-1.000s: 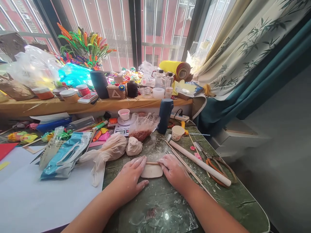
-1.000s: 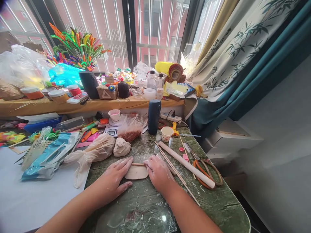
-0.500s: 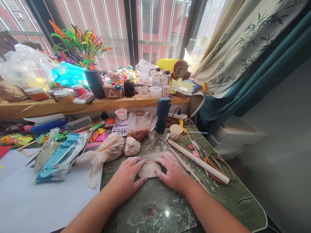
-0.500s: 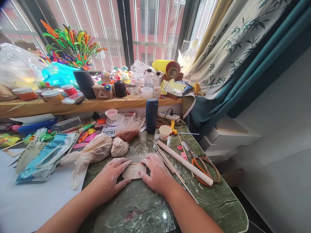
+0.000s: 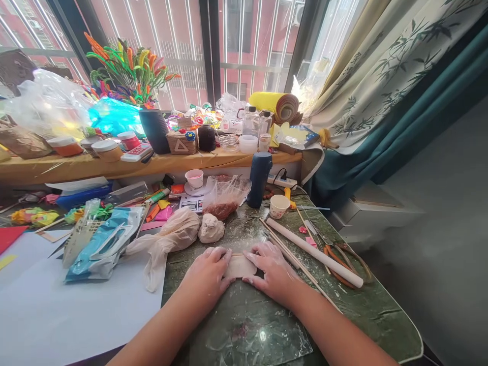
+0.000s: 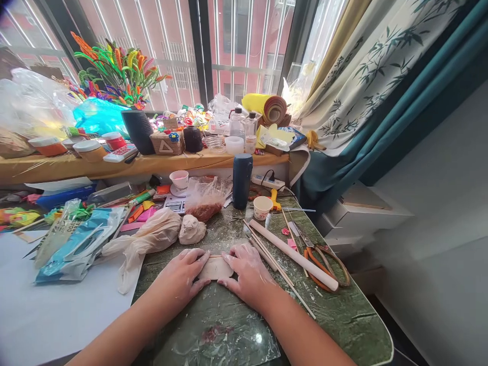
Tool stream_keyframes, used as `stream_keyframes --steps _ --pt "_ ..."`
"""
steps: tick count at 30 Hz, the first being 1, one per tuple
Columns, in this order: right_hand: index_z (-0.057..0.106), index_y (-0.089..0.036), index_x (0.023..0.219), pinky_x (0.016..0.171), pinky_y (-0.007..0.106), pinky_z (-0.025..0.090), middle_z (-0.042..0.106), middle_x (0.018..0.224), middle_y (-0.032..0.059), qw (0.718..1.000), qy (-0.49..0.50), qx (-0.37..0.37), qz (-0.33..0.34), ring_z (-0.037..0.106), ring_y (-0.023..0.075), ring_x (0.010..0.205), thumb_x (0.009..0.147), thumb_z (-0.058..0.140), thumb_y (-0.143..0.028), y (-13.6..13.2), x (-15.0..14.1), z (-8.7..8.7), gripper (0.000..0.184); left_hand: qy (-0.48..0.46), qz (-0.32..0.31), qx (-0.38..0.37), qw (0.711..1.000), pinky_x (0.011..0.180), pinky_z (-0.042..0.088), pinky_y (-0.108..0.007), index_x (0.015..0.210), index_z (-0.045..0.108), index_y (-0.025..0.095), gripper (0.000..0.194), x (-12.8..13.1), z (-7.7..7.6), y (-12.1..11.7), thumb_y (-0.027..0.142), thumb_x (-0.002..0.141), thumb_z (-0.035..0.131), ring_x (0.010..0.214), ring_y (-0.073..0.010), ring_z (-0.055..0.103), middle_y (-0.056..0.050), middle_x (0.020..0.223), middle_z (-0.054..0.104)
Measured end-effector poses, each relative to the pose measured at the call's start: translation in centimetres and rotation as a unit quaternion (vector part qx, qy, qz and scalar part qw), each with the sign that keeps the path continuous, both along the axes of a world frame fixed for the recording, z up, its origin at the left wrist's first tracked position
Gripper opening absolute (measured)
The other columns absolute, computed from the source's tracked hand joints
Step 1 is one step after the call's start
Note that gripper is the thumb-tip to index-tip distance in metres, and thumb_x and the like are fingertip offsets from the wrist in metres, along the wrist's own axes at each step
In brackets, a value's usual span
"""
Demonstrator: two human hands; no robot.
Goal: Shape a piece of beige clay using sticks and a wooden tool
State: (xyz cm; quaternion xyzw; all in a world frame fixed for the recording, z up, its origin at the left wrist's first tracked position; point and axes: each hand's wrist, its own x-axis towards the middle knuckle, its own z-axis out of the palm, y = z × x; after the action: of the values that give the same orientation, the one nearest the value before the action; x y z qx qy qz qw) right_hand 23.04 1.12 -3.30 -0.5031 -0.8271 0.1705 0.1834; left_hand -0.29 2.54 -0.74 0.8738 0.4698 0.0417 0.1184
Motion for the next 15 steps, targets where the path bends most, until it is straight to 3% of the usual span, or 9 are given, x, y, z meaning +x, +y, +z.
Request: stream_keyframes --steps 4,8,15 --pt "0.065 -0.024 0.135 0.107 0.053 0.042 0.064 0.125 0.0111 1.0 -0.004 0.004 -0.008 0.055 0.0334 0.115 0.088 0.074 -0.046 -0.3 -0.2 -0.1 0.053 -0.001 0.004 -0.006 1.0 0.105 0.049 -0.051 0.139 0.061 0.019 0.053 0.0 -0.2 -0.2 0.03 0.089 0.072 0.12 -0.0359 0.06 -0.013 0.132 0.066" --pt "0.055 -0.022 0.146 0.112 0.057 0.036 0.056 0.14 0.0145 0.999 -0.015 0.019 -0.028 0.047 0.0374 0.128 0.086 0.075 -0.047 -0.7 -0.3 -0.4 0.068 -0.067 0.012 0.013 0.998 0.113 0.04 -0.057 0.147 0.052 0.022 0.068 -0.7 -1.0 -0.3 0.036 0.085 0.076 0.132 -0.0383 0.051 -0.013 0.146 0.056" --pt "0.049 -0.023 0.151 0.114 0.057 0.033 0.052 0.147 0.0138 1.0 -0.026 0.011 0.003 0.045 0.0367 0.135 0.086 0.073 -0.047 -0.7 -0.3 -0.4 0.073 -0.17 0.034 -0.049 0.984 0.105 0.046 -0.05 0.122 0.068 0.024 0.058 -1.1 -1.2 0.4 0.027 0.068 0.089 0.117 -0.0336 0.059 -0.009 0.122 0.065"
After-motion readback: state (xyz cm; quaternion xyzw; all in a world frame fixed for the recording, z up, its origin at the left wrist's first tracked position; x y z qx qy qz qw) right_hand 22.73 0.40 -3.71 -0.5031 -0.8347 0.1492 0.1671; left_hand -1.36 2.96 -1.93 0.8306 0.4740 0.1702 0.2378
